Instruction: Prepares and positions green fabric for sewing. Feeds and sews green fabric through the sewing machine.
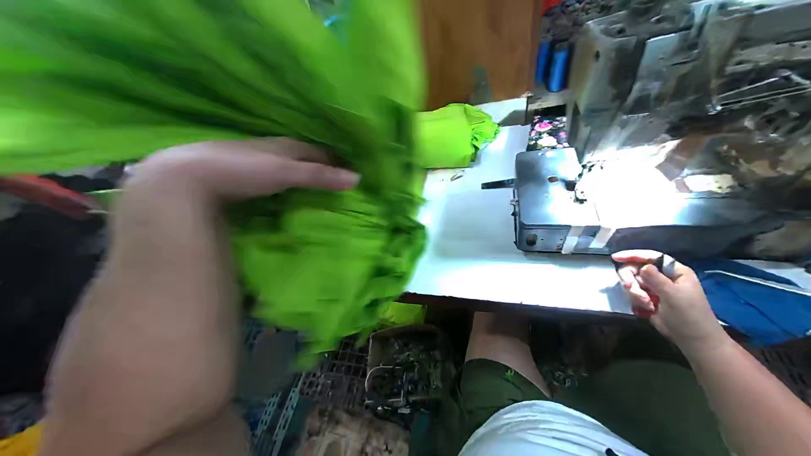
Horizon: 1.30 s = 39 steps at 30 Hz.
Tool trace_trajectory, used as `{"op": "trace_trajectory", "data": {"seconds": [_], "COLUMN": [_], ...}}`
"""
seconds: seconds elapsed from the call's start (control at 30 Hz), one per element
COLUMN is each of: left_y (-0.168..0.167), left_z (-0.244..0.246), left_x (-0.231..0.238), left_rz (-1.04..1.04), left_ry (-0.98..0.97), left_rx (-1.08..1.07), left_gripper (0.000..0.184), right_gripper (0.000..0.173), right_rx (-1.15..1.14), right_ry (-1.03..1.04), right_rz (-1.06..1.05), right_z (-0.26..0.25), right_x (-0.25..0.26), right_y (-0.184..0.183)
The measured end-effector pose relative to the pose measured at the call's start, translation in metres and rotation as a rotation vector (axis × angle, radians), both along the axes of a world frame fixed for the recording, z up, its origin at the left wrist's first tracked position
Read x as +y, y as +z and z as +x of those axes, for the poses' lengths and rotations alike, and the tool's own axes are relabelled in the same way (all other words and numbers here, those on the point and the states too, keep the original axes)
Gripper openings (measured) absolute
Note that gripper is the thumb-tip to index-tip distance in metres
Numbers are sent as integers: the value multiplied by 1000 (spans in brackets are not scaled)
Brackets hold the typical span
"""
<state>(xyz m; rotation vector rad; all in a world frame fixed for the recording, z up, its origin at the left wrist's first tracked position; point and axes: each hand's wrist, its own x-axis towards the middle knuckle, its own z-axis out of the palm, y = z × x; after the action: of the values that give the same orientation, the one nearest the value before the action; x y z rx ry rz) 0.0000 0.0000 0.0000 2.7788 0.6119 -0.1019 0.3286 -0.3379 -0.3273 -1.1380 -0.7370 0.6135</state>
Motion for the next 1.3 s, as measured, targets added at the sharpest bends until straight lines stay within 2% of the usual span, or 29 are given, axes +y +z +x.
{"op": "trace_trajectory", "data": {"seconds": [0.07, 0.13, 0.2, 0.27, 0.33, 0.4, 0.43, 0.5, 0.6, 0.63, 0.7, 0.77, 0.8, 0.9, 0.97, 1.0, 1.07, 1.13, 1.2, 1.3], "left_y": [-15, -54, -115, -174, -203, -203, -202, -205, -209, -210, -210, -204, -199, -178, -193, -208, -240, -259, -262, -262], "left_z": [44, 74, 84, 85, 79, 72, 68, 62, 60, 60, 56, 48, 43, 39, 37, 33, 26, 21, 16, 16], "left_x": [-25, -7, 27, 41, 46, 43, 42, 50, 54, 54, 52, 46, 37, -17, -41, -44, -43, -44, -51, -55], "left_rz": [-184, -109, 47, 60, 40, 102, 120, 160, 186, 199, 211, 179, 169, 277, 356, 382, 453, 483, 418, 351], "left_ry": [293, 444, 514, 548, 517, 476, 451, 388, 371, 361, 343, 335, 326, 233, 217, 243, 273, 274, 284, 293], "left_rx": [60, 61, 12, -170, -418, -509, -533, -618, -696, -723, -775, -813, -798, -597, -447, -396, -416, -492, -512, -579], "left_gripper": [43, 44, 57, 58, 58, 64, 66, 65, 61, 57, 51, 46, 43, 36, 41, 45, 46, 44, 42, 39], "right_gripper": [33, 35, 31, 27, 19, 14, 16, 22, 26, 26, 34, 49, 49, 49, 67, 69, 42, 36, 36, 26], "right_rx": [5, 13, 24, 29, 13, -120, -267, -553, -819, -832, -770, -630, -560, -511, -695, -821, -1030, -1130, -1020, -817], "right_ry": [2, -8, -17, -12, -42, -110, -99, 72, 218, 210, 243, 318, 336, 428, 540, 542, 557, 619, 624, 508], "right_rz": [6, 16, 22, 14, -33, -224, -369, -542, -431, -416, -518, -624, -626, -513, -560, -589, -595, -603, -584, -473], "right_z": [1, 1, -1, -1, -3, -10, -16, -36, -71, -80, -89, -86, -83, -77, -78, -83, -95, -98, -80, -39], "right_x": [-2, -5, -8, -9, -7, 1, 8, 33, 90, 113, 155, 185, 192, 183, 172, 165, 146, 128, 114, 105], "right_y": [0, 1, 1, 0, 3, 13, 22, 45, 72, 76, 77, 69, 64, 55, 56, 55, 57, 57, 58, 48]}}
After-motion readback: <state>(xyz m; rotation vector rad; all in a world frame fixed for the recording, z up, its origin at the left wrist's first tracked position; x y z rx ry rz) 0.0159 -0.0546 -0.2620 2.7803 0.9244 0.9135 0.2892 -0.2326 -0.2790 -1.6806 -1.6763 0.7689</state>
